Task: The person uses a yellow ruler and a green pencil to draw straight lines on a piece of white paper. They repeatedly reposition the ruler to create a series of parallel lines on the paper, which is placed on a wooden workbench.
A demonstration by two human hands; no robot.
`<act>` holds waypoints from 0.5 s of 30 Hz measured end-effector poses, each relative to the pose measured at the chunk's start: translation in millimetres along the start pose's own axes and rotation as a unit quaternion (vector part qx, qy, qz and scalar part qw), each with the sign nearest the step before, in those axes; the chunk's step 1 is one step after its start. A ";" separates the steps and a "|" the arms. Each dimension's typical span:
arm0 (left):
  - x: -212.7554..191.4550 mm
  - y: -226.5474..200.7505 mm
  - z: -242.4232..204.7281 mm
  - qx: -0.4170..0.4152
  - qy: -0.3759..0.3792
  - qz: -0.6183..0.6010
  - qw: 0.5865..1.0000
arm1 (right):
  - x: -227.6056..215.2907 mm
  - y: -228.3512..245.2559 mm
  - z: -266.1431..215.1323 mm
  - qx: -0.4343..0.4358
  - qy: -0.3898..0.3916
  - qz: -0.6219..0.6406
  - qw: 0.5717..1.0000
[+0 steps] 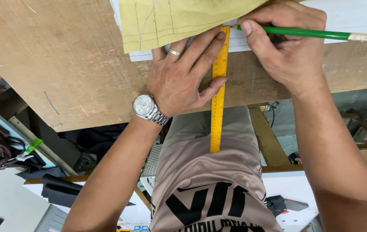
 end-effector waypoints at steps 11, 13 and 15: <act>-0.8 0.7 -0.1 0.002 0.001 -0.005 1.000 | 1.3 1.2 1.2 -0.011 0.008 -0.022 1.000; -2.4 0.2 0.2 0.003 0.004 -0.009 1.000 | 3.8 -0.9 -0.1 -0.026 0.006 -0.045 0.999; -4.0 0.8 0.6 0.003 0.002 -0.015 1.000 | 7.4 -3.9 0.6 -0.055 -0.003 -0.065 0.996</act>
Point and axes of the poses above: each hand's wrist, its own z-axis towards the middle knuckle, its own x-axis out of the palm, y = z × x, the point moved 3 cm from there along z, towards the middle knuckle, and after that the axes turned 1 degree about -x, right-handed, at the moved point
